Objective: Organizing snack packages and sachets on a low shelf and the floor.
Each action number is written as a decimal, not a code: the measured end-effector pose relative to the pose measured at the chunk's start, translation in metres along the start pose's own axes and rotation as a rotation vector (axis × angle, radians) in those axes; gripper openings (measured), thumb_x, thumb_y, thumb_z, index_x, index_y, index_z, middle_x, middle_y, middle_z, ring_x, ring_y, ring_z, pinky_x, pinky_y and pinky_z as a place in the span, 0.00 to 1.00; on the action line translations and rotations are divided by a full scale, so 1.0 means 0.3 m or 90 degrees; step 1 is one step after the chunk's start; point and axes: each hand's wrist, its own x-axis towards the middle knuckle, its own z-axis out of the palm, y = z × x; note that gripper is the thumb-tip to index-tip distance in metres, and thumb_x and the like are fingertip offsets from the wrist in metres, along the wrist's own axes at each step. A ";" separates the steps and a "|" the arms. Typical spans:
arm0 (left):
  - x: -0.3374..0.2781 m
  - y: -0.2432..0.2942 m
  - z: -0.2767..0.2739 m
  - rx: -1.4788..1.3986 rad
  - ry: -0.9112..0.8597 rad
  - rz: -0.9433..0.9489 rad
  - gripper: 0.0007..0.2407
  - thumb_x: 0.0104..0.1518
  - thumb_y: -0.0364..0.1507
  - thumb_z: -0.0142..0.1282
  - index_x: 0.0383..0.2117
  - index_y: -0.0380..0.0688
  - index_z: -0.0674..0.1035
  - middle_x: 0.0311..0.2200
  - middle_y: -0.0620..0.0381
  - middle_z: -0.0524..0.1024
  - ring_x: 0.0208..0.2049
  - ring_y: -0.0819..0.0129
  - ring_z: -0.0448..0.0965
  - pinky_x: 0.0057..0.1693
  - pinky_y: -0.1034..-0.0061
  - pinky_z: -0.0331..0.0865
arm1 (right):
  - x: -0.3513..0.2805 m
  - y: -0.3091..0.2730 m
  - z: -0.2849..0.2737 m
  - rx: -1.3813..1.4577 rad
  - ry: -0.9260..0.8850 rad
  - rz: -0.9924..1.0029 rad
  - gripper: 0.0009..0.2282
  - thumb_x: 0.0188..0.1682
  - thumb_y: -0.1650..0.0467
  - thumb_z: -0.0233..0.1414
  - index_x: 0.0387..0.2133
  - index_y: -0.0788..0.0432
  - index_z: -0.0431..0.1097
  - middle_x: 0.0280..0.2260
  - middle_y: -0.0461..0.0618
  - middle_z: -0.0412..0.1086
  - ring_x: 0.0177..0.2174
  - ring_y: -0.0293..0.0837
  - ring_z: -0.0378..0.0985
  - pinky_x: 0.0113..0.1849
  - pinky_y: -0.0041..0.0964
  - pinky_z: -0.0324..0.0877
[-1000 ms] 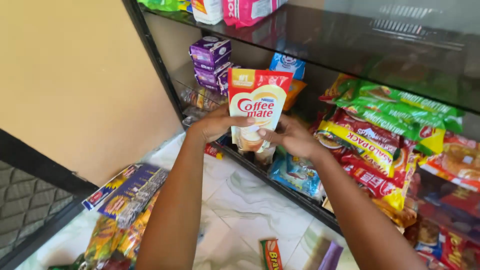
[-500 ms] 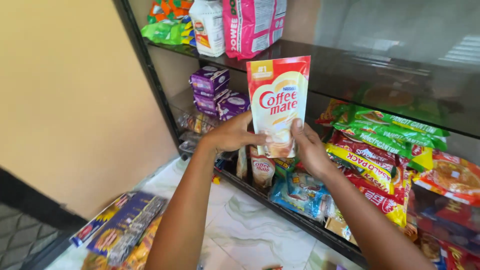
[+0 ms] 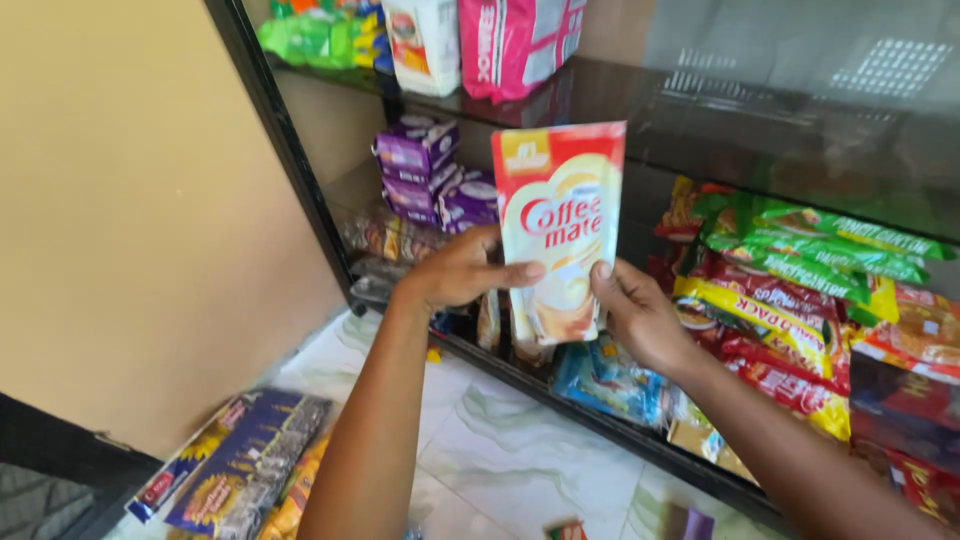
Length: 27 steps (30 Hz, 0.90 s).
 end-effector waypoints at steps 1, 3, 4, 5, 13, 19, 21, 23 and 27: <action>0.015 -0.003 -0.001 -0.002 0.001 0.000 0.24 0.56 0.40 0.65 0.55 0.39 0.78 0.51 0.55 0.81 0.53 0.70 0.77 0.61 0.71 0.70 | 0.001 0.007 -0.002 -0.001 0.000 0.002 0.21 0.58 0.60 0.43 0.57 0.63 0.65 0.49 0.47 0.74 0.47 0.37 0.75 0.48 0.35 0.70; 0.045 0.004 -0.003 -0.005 0.010 -0.003 0.24 0.57 0.41 0.64 0.55 0.36 0.78 0.51 0.53 0.81 0.52 0.68 0.78 0.59 0.71 0.72 | 0.003 0.013 -0.003 -0.018 0.054 -0.035 0.20 0.61 0.61 0.44 0.58 0.62 0.67 0.48 0.48 0.74 0.42 0.37 0.72 0.39 0.33 0.66; 0.055 0.013 0.009 -0.004 0.012 -0.002 0.24 0.57 0.41 0.64 0.55 0.36 0.78 0.51 0.53 0.81 0.52 0.68 0.78 0.59 0.71 0.72 | 0.006 0.000 0.012 -0.019 0.051 -0.035 0.20 0.61 0.61 0.44 0.58 0.62 0.67 0.48 0.48 0.74 0.42 0.37 0.72 0.39 0.33 0.66; 0.063 0.016 0.030 0.079 0.112 0.008 0.26 0.56 0.42 0.65 0.54 0.35 0.76 0.49 0.52 0.81 0.52 0.67 0.79 0.58 0.71 0.74 | -0.002 -0.006 0.026 -0.083 0.127 0.004 0.20 0.62 0.61 0.45 0.59 0.63 0.68 0.45 0.51 0.72 0.38 0.41 0.68 0.37 0.37 0.62; 0.025 0.108 0.088 0.150 0.095 0.152 0.44 0.56 0.45 0.66 0.70 0.36 0.50 0.65 0.41 0.62 0.64 0.56 0.64 0.62 0.66 0.68 | -0.053 -0.045 0.159 -0.477 0.125 -0.319 0.22 0.57 0.70 0.52 0.63 0.65 0.60 0.58 0.57 0.67 0.57 0.44 0.68 0.56 0.39 0.63; 0.009 0.137 0.067 0.175 0.066 0.076 0.35 0.61 0.37 0.58 0.70 0.38 0.53 0.61 0.47 0.70 0.60 0.59 0.73 0.64 0.68 0.67 | -0.054 -0.054 0.162 -0.365 0.065 -0.276 0.30 0.50 0.70 0.58 0.67 0.62 0.57 0.59 0.56 0.60 0.55 0.47 0.69 0.52 0.40 0.74; 0.003 0.077 0.043 -0.059 0.057 0.016 0.23 0.63 0.29 0.54 0.64 0.34 0.67 0.58 0.48 0.75 0.59 0.61 0.74 0.64 0.66 0.69 | -0.046 -0.084 0.152 -0.370 0.193 -0.226 0.33 0.46 0.69 0.61 0.64 0.63 0.53 0.53 0.56 0.61 0.50 0.47 0.71 0.51 0.42 0.72; 0.009 0.042 0.041 -0.228 0.037 0.021 0.21 0.62 0.25 0.55 0.62 0.32 0.69 0.57 0.49 0.76 0.58 0.61 0.75 0.64 0.64 0.69 | -0.049 -0.098 0.143 -0.308 0.119 -0.230 0.32 0.49 0.70 0.59 0.65 0.63 0.50 0.57 0.56 0.61 0.54 0.45 0.69 0.53 0.40 0.70; 0.035 0.036 0.048 -0.416 0.015 0.031 0.19 0.57 0.22 0.57 0.57 0.35 0.73 0.53 0.52 0.77 0.55 0.64 0.77 0.63 0.66 0.70 | -0.042 -0.085 0.131 -0.119 -0.038 -0.187 0.25 0.55 0.69 0.54 0.63 0.64 0.54 0.58 0.53 0.67 0.57 0.39 0.69 0.56 0.34 0.67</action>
